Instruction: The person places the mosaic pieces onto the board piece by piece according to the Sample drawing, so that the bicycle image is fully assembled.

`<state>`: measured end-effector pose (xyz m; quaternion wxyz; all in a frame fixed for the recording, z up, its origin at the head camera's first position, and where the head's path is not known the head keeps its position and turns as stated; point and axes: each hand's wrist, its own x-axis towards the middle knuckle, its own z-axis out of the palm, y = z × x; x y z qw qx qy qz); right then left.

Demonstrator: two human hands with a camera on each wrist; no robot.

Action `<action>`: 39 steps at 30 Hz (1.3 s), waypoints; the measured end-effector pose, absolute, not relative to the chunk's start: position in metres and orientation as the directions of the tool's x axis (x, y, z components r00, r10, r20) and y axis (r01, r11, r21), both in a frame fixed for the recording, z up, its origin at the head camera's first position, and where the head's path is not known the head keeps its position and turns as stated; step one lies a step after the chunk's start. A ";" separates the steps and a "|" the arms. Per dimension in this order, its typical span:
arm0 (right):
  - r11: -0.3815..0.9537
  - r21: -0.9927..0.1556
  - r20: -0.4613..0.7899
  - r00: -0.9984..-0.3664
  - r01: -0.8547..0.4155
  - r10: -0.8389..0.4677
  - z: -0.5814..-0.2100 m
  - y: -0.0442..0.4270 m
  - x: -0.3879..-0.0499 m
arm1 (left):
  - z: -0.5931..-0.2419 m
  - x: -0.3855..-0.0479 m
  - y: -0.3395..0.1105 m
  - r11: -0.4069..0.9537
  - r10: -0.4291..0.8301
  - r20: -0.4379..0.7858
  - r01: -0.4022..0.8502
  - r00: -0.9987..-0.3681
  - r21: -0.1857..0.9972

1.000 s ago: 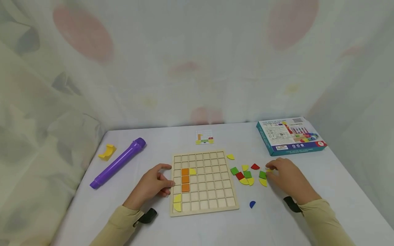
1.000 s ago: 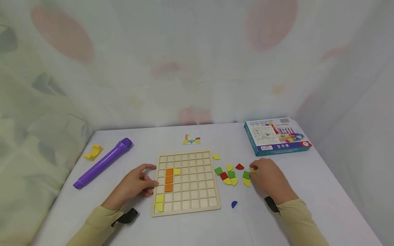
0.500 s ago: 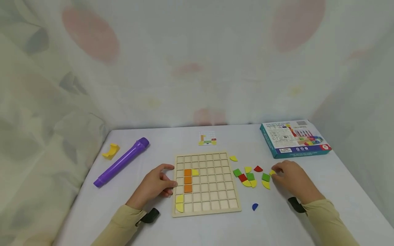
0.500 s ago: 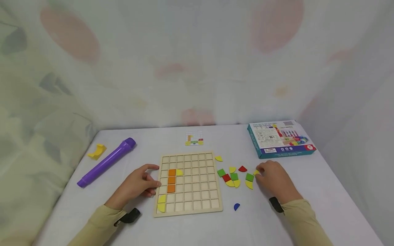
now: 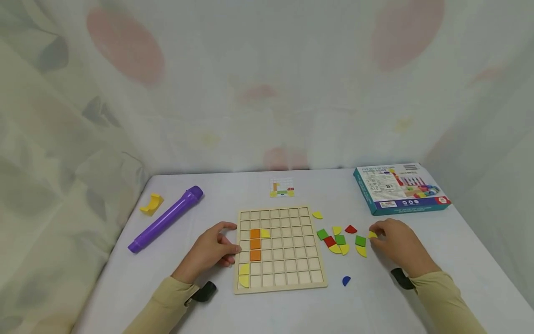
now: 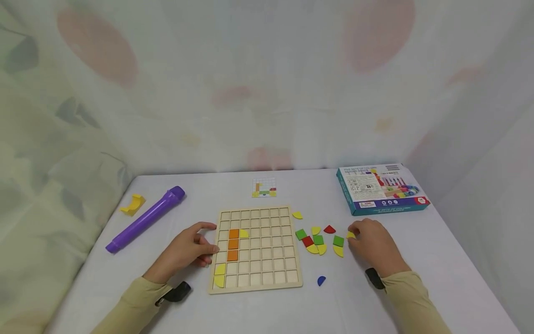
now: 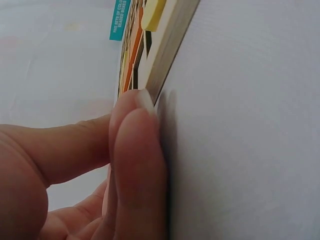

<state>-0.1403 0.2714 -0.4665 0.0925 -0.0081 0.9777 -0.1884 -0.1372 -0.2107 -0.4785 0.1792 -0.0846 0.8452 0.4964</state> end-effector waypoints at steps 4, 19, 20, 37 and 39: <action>0.930 -0.367 -0.194 -0.980 0.030 -0.045 -0.463 0.269 -0.139 | -0.479 -0.137 -0.210 0.489 0.036 -0.389 -0.323 -0.921 0.810; 0.895 -0.420 -0.103 -0.972 -0.150 -0.211 -0.445 0.157 -0.131 | -0.478 -0.137 -0.210 0.488 0.039 -0.393 -0.326 -0.919 0.810; 0.886 -0.429 -0.088 -0.968 -0.176 -0.235 -0.444 0.146 -0.130 | -0.478 -0.137 -0.210 0.488 0.038 -0.393 -0.326 -0.919 0.810; 0.728 -0.388 0.074 -0.807 -0.565 -0.586 -0.454 0.027 -0.109 | -0.479 -0.138 -0.213 0.503 0.043 -0.390 -0.317 -0.920 0.804; 0.716 -0.394 0.080 -0.797 -0.577 -0.598 -0.456 0.023 -0.107 | -0.479 -0.138 -0.212 0.505 0.042 -0.391 -0.318 -0.920 0.803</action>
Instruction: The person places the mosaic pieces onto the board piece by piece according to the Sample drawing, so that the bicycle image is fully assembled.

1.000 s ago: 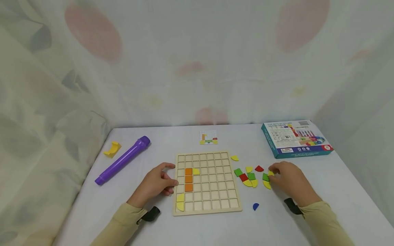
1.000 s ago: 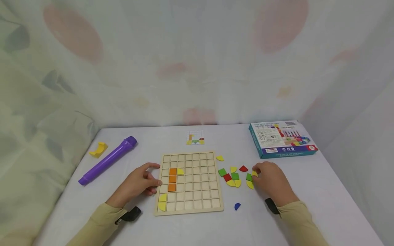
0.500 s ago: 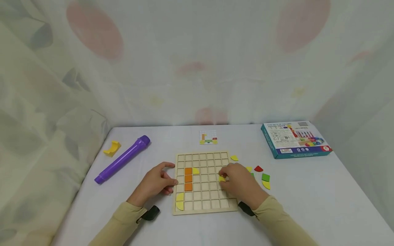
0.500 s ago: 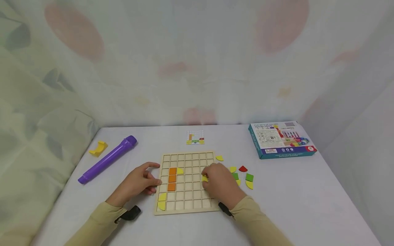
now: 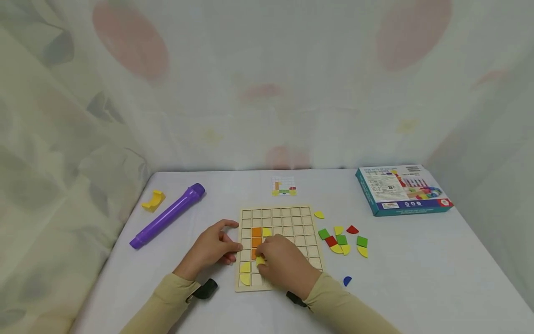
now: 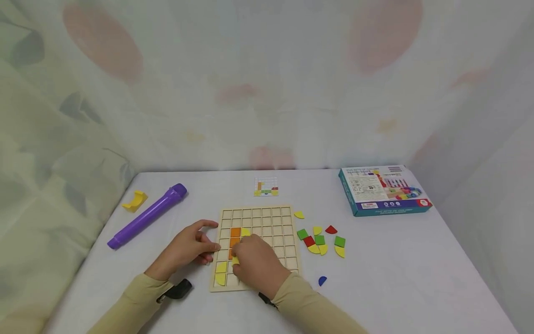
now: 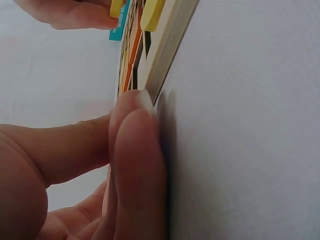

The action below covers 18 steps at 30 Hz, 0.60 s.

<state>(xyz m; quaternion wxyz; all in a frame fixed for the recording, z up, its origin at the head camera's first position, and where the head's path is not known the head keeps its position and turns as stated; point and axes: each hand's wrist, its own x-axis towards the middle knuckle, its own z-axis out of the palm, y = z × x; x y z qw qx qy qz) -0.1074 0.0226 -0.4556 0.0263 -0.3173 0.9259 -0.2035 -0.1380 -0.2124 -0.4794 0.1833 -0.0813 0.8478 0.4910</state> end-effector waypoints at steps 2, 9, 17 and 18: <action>0.708 -0.393 0.084 -0.790 -0.587 -0.608 -0.458 0.019 -0.106 | -0.480 -0.138 -0.213 0.505 0.041 -0.391 -0.319 -0.919 0.802; 0.711 -0.387 0.066 -0.787 -0.587 -0.613 -0.460 0.015 -0.103 | -0.477 -0.138 -0.210 0.506 0.036 -0.396 -0.325 -0.918 0.799; 0.708 -0.373 0.073 -0.780 -0.600 -0.622 -0.463 0.012 -0.102 | -0.476 -0.136 -0.211 0.497 0.036 -0.394 -0.325 -0.918 0.804; 0.708 -0.374 0.072 -0.780 -0.599 -0.621 -0.463 0.012 -0.102 | -0.475 -0.136 -0.211 0.498 0.036 -0.394 -0.325 -0.919 0.804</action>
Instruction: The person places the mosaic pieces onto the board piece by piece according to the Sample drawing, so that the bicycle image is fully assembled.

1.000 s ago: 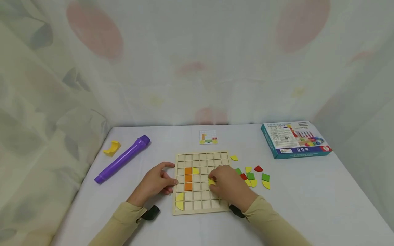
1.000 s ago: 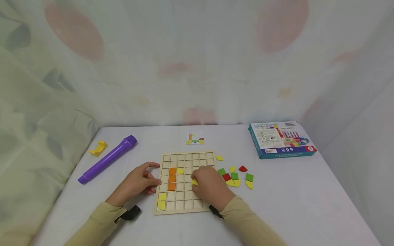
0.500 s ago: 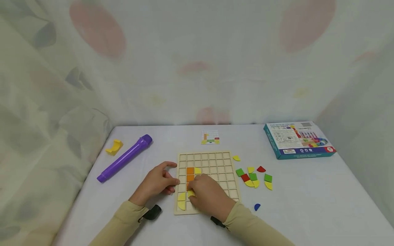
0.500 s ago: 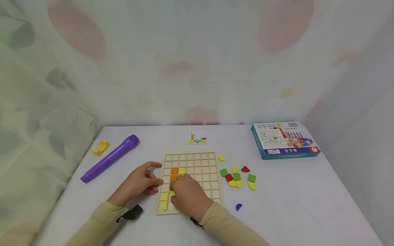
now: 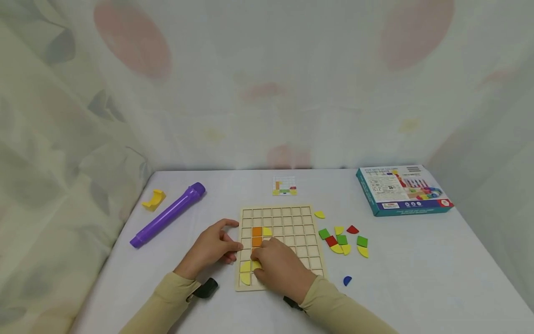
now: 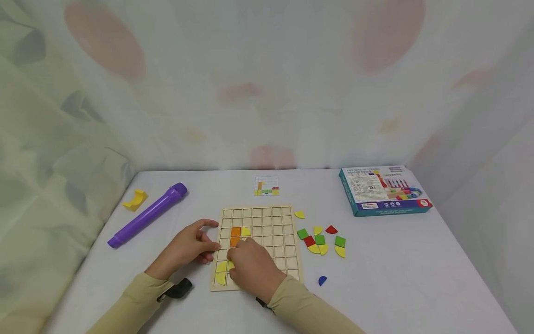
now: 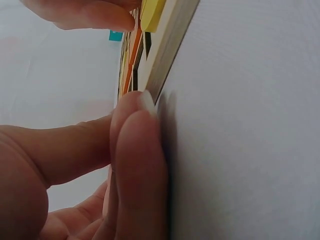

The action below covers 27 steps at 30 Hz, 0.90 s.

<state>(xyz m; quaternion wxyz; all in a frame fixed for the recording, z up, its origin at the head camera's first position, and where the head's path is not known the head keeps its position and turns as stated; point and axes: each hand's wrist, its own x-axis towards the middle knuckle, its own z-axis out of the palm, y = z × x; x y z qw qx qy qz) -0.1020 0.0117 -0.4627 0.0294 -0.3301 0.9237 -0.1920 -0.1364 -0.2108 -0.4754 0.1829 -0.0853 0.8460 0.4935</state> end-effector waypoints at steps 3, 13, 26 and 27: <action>0.711 -0.376 0.068 -0.784 -0.593 -0.618 -0.463 0.011 -0.102 | -0.475 -0.137 -0.211 0.502 0.036 -0.394 -0.324 -0.918 0.802; 0.706 -0.387 0.068 -0.782 -0.594 -0.620 -0.463 0.011 -0.102 | -0.475 -0.137 -0.210 0.509 0.032 -0.405 -0.333 -0.914 0.793; 0.710 -0.368 0.078 -0.781 -0.600 -0.619 -0.464 0.011 -0.103 | -0.475 -0.138 -0.210 0.504 0.033 -0.404 -0.334 -0.914 0.796; 0.709 -0.368 0.080 -0.780 -0.601 -0.620 -0.464 0.011 -0.103 | -0.475 -0.139 -0.210 0.508 0.033 -0.405 -0.334 -0.914 0.794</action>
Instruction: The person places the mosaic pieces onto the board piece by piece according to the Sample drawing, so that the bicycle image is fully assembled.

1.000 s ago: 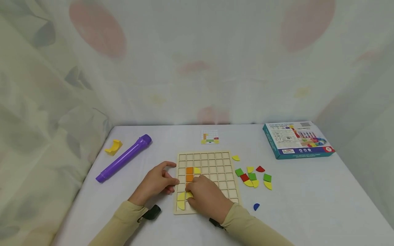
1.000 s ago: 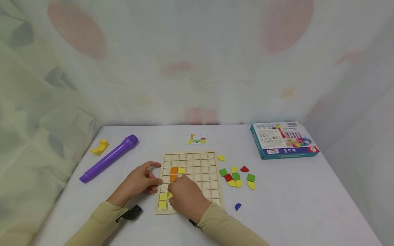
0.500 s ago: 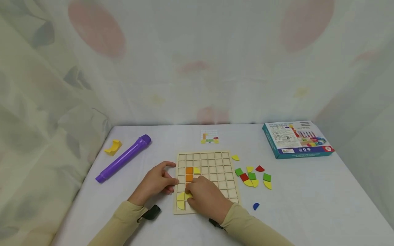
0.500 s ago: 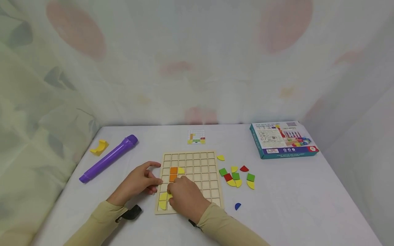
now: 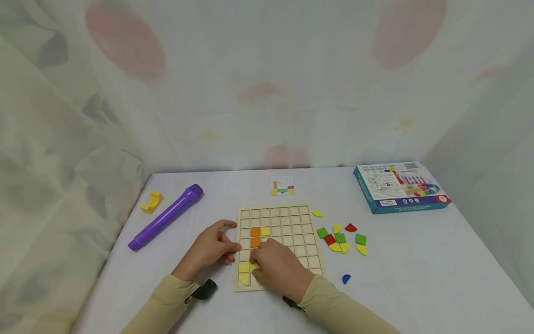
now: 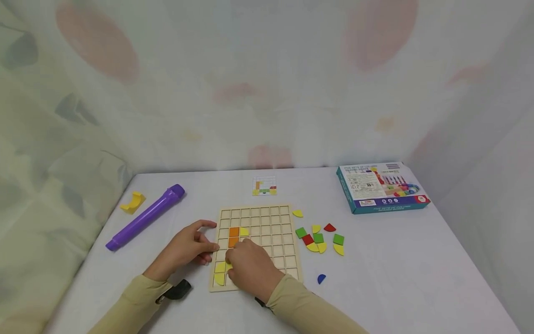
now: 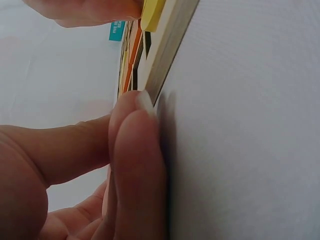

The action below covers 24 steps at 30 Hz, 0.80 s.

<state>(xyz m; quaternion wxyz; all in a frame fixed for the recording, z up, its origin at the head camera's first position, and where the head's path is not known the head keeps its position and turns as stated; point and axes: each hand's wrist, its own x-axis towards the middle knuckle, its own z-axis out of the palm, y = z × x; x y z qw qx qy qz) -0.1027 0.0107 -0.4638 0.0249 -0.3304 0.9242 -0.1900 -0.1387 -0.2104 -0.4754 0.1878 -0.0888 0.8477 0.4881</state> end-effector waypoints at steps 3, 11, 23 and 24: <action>0.705 -0.366 0.081 -0.775 -0.608 -0.626 -0.462 0.012 -0.102 | -0.476 -0.139 -0.211 0.508 0.033 -0.405 -0.334 -0.914 0.794; 0.724 -0.400 0.051 -0.803 -0.562 -0.594 -0.453 0.030 -0.109 | -0.480 -0.139 -0.211 0.497 0.041 -0.401 -0.330 -0.915 0.803; 0.859 -0.444 -0.031 -0.954 -0.253 -0.297 -0.456 0.140 -0.145 | -0.480 -0.139 -0.212 0.501 0.028 -0.407 -0.340 -0.913 0.796; 0.872 -0.435 -0.047 -0.961 -0.225 -0.272 -0.456 0.148 -0.148 | -0.481 -0.140 -0.212 0.501 0.030 -0.405 -0.337 -0.914 0.797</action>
